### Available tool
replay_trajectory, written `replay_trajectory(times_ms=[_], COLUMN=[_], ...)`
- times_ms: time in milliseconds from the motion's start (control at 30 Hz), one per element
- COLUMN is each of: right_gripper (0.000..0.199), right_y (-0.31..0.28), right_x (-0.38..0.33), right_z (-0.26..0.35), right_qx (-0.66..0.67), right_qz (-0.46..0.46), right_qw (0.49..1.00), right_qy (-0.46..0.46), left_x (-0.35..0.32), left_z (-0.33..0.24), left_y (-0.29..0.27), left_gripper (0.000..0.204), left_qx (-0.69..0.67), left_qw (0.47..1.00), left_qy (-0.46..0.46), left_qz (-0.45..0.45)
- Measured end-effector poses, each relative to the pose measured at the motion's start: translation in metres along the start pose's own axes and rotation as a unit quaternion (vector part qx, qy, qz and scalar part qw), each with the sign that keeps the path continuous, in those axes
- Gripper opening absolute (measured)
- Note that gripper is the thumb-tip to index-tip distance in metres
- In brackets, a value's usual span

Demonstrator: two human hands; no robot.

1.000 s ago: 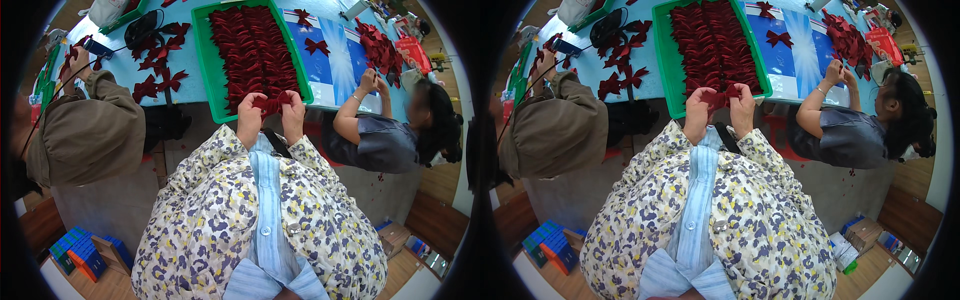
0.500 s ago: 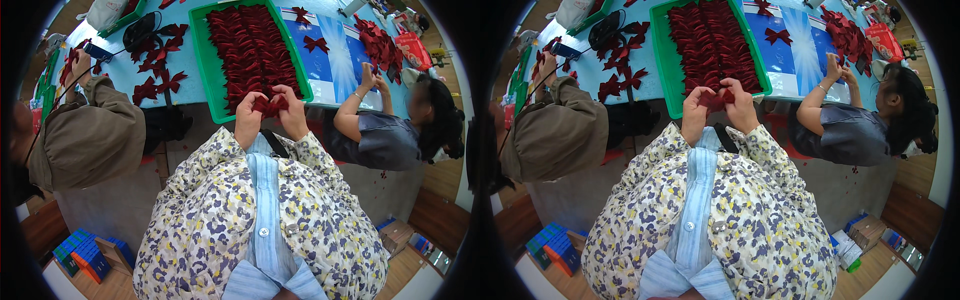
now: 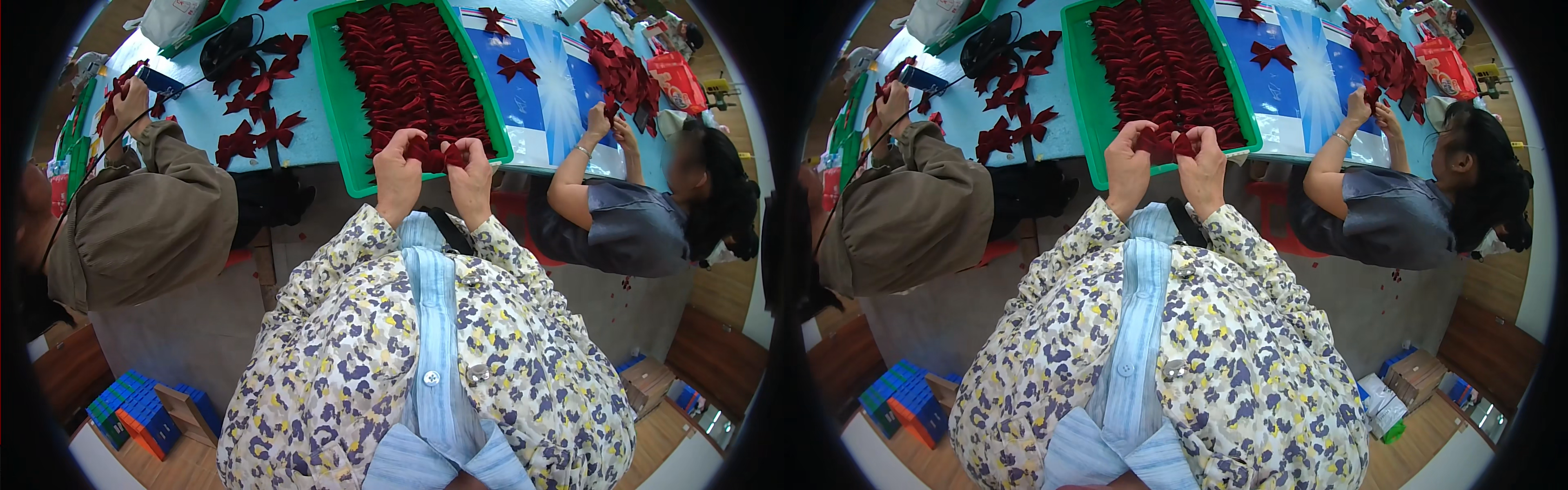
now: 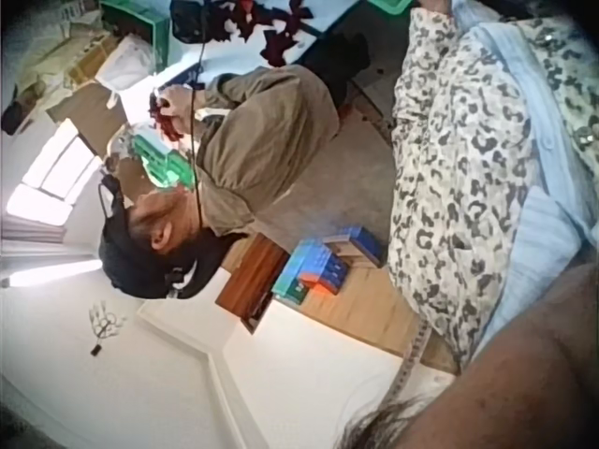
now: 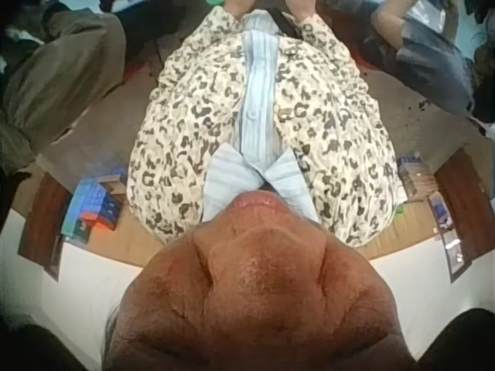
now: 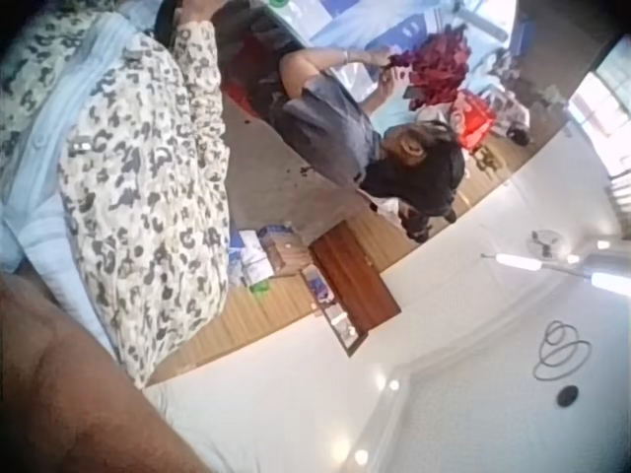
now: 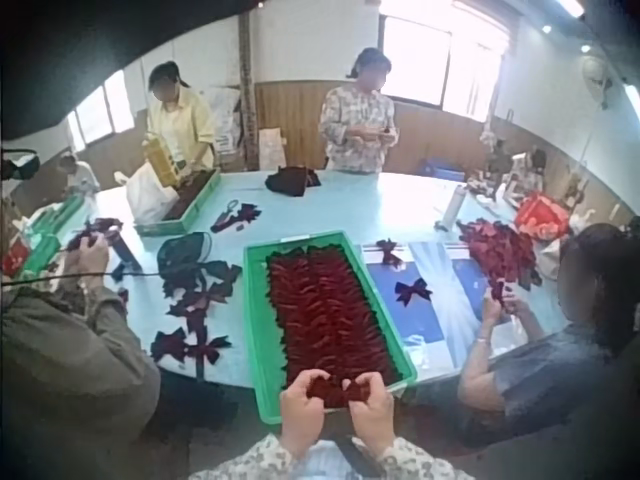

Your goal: Assembling decorative red ribbon bows by hand while sitting at a workshop table.

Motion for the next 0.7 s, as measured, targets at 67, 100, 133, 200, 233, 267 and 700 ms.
replay_trajectory(times_ms=[67, 100, 133, 200, 233, 267, 700], right_gripper=[0.022, 0.022, 0.022, 0.021, 0.021, 0.02, 0.02], right_y=[0.007, 0.01, 0.011, 0.015, 0.015, 0.015, 0.015], right_x=[0.002, 0.001, 0.001, 0.001, 0.0, -0.001, -0.004], right_z=[-0.012, -0.018, -0.022, -0.022, -0.024, -0.027, -0.05], right_qx=[0.072, 0.143, 0.143, 0.178, 0.178, 0.211, 0.19], right_qz=[0.012, 0.023, 0.023, 0.019, 0.019, 0.022, 0.082], right_qw=[0.996, 0.983, 0.983, 0.973, 0.973, 0.964, 0.965], right_qy=[0.056, 0.112, 0.112, 0.144, 0.145, 0.162, 0.161], left_x=[-0.001, -0.002, -0.003, -0.005, -0.005, -0.006, -0.005], left_z=[0.009, 0.012, 0.016, 0.017, 0.017, 0.016, 0.039], left_y=[0.006, 0.005, 0.004, 0.003, 0.003, 0.002, 0.0], left_gripper=[0.024, 0.024, 0.023, 0.021, 0.022, 0.023, 0.016], left_qx=[-0.203, -0.203, -0.254, -0.303, -0.297, -0.292, -0.226], left_qw=[0.978, 0.978, 0.964, 0.945, 0.945, 0.944, 0.958], left_qy=[-0.021, -0.022, -0.071, -0.121, -0.138, -0.154, -0.176], left_qz=[-0.035, -0.034, -0.03, -0.027, -0.02, -0.014, 0.03])
Point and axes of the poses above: each hand's wrist, its own x-axis towards the middle knuckle, its own y-axis out of the palm, z = x × y, the point moved 2 cm from there along x, towards the middle knuckle, and after that the axes turned 2 degrees about x, right-handed, at the moved point
